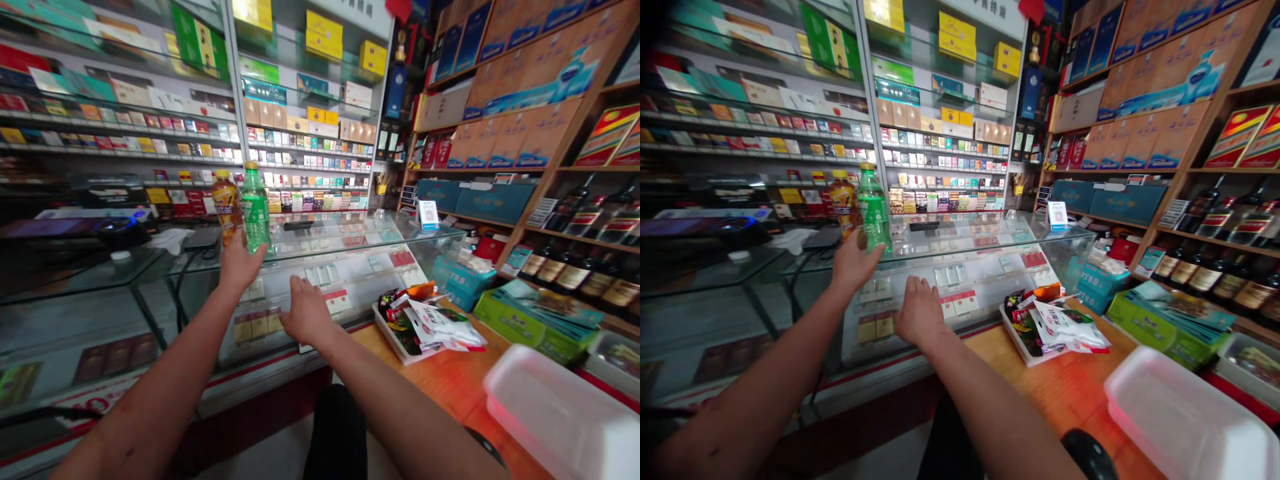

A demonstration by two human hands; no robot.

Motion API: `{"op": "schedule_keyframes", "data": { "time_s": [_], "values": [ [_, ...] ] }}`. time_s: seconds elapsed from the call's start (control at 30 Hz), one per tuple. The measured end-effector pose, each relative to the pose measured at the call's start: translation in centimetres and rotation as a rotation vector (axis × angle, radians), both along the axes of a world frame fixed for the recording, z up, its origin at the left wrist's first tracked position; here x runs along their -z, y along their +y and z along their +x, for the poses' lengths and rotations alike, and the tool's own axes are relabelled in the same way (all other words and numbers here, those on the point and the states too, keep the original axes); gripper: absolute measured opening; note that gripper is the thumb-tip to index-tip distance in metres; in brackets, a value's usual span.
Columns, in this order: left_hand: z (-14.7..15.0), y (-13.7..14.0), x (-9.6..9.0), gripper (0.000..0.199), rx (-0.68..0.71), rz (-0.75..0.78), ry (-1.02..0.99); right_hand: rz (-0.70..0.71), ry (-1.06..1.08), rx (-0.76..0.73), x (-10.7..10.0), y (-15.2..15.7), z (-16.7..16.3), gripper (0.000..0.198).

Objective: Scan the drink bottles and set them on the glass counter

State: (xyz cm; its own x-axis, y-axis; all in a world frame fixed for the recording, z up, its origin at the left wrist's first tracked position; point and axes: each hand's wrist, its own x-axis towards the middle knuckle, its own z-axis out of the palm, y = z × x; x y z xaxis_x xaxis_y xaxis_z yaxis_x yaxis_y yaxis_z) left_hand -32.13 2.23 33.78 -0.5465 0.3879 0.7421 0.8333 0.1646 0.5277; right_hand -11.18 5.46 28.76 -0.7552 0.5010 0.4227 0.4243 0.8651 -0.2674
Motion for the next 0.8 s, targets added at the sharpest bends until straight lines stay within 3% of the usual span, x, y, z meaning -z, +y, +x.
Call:
{"op": "schedule_keyframes", "data": {
  "time_s": [0.13,0.3,0.57,0.8],
  "values": [
    [3.8,-1.4,2.3,0.075,-0.031,0.102,0.062,-0.121,0.051,0.005,4.0,-1.9,4.8,0.086],
    [11.0,-2.8,7.7,0.071,0.07,0.151,-0.014,-0.295,0.16,0.012,9.0,-5.1,10.9,0.083],
    [24.4,-3.7,17.1,0.045,0.516,-0.009,-0.258,-0.485,0.219,0.173,15.6,-9.6,20.7,0.087],
    [35.3,-5.7,20.7,0.025,0.922,-0.244,-0.283,-0.448,0.364,0.325,19.8,-12.1,28.8,0.089]
  ]
}}
